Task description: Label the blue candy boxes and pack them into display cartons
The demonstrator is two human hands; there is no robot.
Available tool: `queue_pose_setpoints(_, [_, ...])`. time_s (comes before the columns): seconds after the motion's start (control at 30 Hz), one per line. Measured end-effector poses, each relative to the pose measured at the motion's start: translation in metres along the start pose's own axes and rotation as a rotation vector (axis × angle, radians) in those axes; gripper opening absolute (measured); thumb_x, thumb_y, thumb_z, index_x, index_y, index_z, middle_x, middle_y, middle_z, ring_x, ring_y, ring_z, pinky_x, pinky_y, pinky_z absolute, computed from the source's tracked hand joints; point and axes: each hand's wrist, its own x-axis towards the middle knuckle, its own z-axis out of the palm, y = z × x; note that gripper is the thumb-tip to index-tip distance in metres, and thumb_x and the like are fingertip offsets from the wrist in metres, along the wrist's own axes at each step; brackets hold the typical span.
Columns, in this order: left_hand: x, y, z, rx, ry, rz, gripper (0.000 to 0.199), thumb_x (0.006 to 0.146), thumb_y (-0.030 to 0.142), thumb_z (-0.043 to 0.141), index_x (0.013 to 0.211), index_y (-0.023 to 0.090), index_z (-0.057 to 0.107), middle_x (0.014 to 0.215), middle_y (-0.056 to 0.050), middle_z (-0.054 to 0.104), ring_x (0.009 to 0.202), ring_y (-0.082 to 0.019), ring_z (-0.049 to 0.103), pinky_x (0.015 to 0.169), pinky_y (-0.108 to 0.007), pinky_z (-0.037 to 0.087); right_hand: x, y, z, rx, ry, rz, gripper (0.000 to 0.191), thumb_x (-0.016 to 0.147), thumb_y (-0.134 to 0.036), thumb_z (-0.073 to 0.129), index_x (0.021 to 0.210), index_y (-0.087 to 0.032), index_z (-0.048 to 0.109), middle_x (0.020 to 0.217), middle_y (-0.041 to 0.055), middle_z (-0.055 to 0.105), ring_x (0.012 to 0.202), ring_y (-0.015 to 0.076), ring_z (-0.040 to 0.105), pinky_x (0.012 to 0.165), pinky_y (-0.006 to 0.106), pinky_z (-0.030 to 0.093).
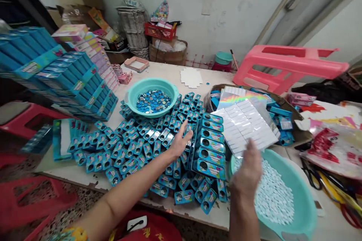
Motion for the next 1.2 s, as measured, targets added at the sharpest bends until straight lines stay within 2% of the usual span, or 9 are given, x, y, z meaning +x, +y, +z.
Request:
queue_pose_setpoints(0.1, [-0.022, -0.001, -0.056, 0.14, 0.135, -0.005, 0.056, 0.082, 0.052, 0.053, 0.129, 0.021, 0.049, 0.125, -0.012, 0.057, 0.111, -0.024, 0.056, 0.097, -0.04, 0.043, -0.043, -0.033, 0.023, 0.129, 0.321, -0.552, 0.04, 0.084, -0.042, 0.046, 0.121, -0.03, 0.057, 0.126, 0.0045, 0.057, 0.117, 0.0302, 0.052, 0.095, 0.052, 0.042])
queue_pose_setpoints(0.2, [-0.059, -0.003, -0.11, 0.241, 0.231, -0.054, 0.041, 0.085, 0.045, 0.049, 0.112, 0.017, 0.062, 0.102, -0.009, 0.067, 0.091, -0.019, 0.063, 0.085, -0.033, 0.049, -0.074, -0.049, 0.089, 0.064, -0.08, -0.819, 0.029, 0.081, -0.032, 0.057, 0.109, -0.028, 0.063, 0.104, 0.0056, 0.067, 0.098, 0.0288, 0.062, 0.085, 0.051, 0.049])
queue_pose_setpoints(0.23, [-0.073, -0.003, -0.126, 0.275, 0.253, -0.065, 0.038, 0.085, 0.044, 0.049, 0.109, 0.017, 0.063, 0.1, -0.007, 0.067, 0.09, -0.019, 0.063, 0.083, -0.031, 0.049, -0.076, -0.048, 0.121, -0.038, -0.3, -0.806, 0.028, 0.08, -0.027, 0.06, 0.107, -0.025, 0.064, 0.103, 0.0061, 0.067, 0.101, 0.027, 0.061, 0.088, 0.049, 0.048])
queue_pose_setpoints(0.4, [-0.139, 0.0, -0.204, 0.379, 0.326, -0.193, 0.033, 0.086, 0.043, 0.047, 0.103, 0.02, 0.065, 0.098, -0.005, 0.069, 0.091, -0.019, 0.062, 0.081, -0.028, 0.048, -0.02, -0.005, 0.293, -0.452, -0.529, -0.613, 0.028, 0.086, -0.029, 0.051, 0.111, -0.017, 0.06, 0.112, 0.0125, 0.061, 0.11, 0.0251, 0.053, 0.094, 0.042, 0.042])
queue_pose_setpoints(0.57, [-0.179, -0.012, -0.281, 0.402, 0.331, -0.323, 0.036, 0.084, 0.048, 0.049, 0.105, 0.022, 0.064, 0.101, -0.003, 0.068, 0.093, -0.019, 0.062, 0.083, -0.028, 0.047, 0.035, 0.046, 0.392, -1.184, -0.995, -0.24, 0.091, 0.06, -0.057, 0.073, 0.137, -0.027, 0.035, 0.146, 0.0172, 0.023, 0.131, 0.0436, 0.025, 0.097, 0.063, 0.026])
queue_pose_setpoints(0.7, [-0.195, -0.02, -0.327, 0.366, 0.378, -0.386, 0.04, 0.084, 0.05, 0.048, 0.107, 0.021, 0.062, 0.102, -0.005, 0.068, 0.092, -0.019, 0.061, 0.084, -0.029, 0.047, 0.026, 0.081, 0.411, -1.264, -1.097, -0.212, 0.101, 0.051, -0.062, 0.075, 0.134, -0.021, 0.035, 0.142, 0.0193, 0.025, 0.129, 0.0438, 0.029, 0.098, 0.054, 0.03])
queue_pose_setpoints(0.9, [-0.194, -0.023, -0.365, 0.315, 0.373, -0.418, 0.039, 0.084, 0.046, 0.049, 0.106, 0.018, 0.062, 0.098, -0.007, 0.068, 0.09, -0.019, 0.062, 0.08, -0.028, 0.048, 0.0, 0.093, 0.406, -1.143, -1.221, -0.181, 0.04, 0.071, -0.042, 0.068, 0.098, -0.014, 0.057, 0.109, 0.0154, 0.057, 0.101, 0.0267, 0.056, 0.086, 0.035, 0.04])
queue_pose_setpoints(1.03, [-0.184, -0.021, -0.373, 0.288, 0.337, -0.413, 0.038, 0.083, 0.045, 0.05, 0.105, 0.018, 0.064, 0.095, -0.006, 0.068, 0.084, -0.018, 0.063, 0.075, -0.027, 0.049, 0.002, 0.083, 0.403, -0.949, -1.092, -0.081, 0.017, 0.073, -0.029, 0.066, 0.074, -0.016, 0.055, 0.086, 0.01, 0.062, 0.093, 0.024, 0.056, 0.081, 0.032, 0.04])
queue_pose_setpoints(1.2, [-0.175, -0.021, -0.387, 0.285, 0.333, -0.394, 0.038, 0.082, 0.046, 0.051, 0.104, 0.018, 0.064, 0.094, -0.006, 0.068, 0.086, -0.019, 0.063, 0.076, -0.028, 0.049, 0.01, 0.055, 0.392, -0.574, -0.833, 0.16, 0.025, 0.081, -0.038, 0.056, 0.069, -0.019, 0.044, 0.064, -0.0007, 0.048, 0.06, 0.0125, 0.049, 0.054, 0.023, 0.04])
